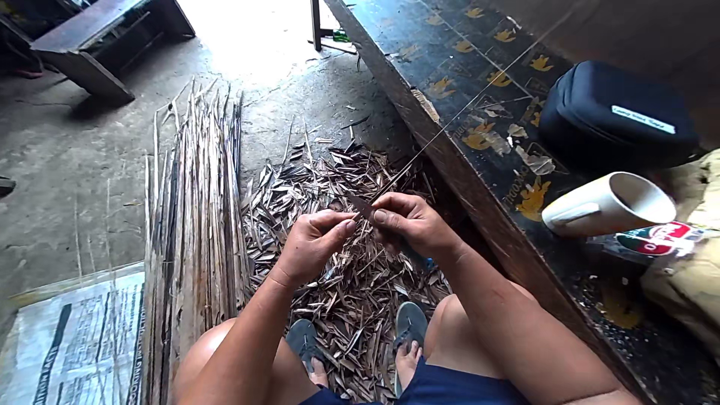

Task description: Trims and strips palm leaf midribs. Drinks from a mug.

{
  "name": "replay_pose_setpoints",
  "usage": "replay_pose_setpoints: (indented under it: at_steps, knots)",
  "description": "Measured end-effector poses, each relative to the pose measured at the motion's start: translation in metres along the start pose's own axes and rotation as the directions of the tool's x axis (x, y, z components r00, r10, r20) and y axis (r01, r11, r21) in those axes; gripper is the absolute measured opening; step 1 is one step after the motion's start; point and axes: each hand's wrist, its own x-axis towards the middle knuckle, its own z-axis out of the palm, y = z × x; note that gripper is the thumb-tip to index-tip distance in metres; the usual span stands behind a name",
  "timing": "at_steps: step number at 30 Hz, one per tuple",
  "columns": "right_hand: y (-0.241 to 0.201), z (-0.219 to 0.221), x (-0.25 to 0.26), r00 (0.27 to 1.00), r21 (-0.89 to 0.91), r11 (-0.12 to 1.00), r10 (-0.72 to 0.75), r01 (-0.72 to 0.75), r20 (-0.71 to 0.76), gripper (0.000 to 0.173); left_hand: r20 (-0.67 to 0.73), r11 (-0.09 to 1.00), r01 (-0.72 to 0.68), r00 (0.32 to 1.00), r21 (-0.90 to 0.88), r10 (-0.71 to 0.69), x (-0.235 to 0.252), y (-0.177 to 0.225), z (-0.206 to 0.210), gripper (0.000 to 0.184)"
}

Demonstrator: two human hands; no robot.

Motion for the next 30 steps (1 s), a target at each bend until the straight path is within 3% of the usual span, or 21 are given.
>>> replay_pose_setpoints:
  at_steps: [9,13,19,27,30]
  knots:
    - [-0.001,-0.010,0.000,0.991,-0.106,0.986,-0.127,0.129,0.032,0.016,0.079,0.997,0.046,0.996,-0.069,-0.041,0.003,-0.001,-0.003,0.019]
    - [-0.006,-0.013,-0.001,0.991,-0.141,0.984,-0.120,0.110,-0.063,0.021,0.011,0.998,0.028,1.000,-0.062,-0.027,0.001,0.000,-0.004,0.017]
    - [-0.009,-0.016,-0.003,0.980,-0.160,0.974,-0.178,0.161,-0.094,0.029,0.062,0.995,0.034,0.998,-0.090,-0.028,-0.001,0.002,-0.007,0.018]
    - [-0.026,-0.043,-0.006,0.887,-0.137,0.930,-0.367,0.341,-0.281,0.032,0.071,0.995,0.084,0.994,-0.051,-0.080,-0.003,0.000,-0.008,0.017]
    - [-0.029,-0.044,-0.009,0.887,-0.127,0.937,-0.350,0.327,-0.301,0.034,0.036,0.993,0.088,0.996,-0.076,-0.086,-0.002,-0.002,-0.005,0.016]
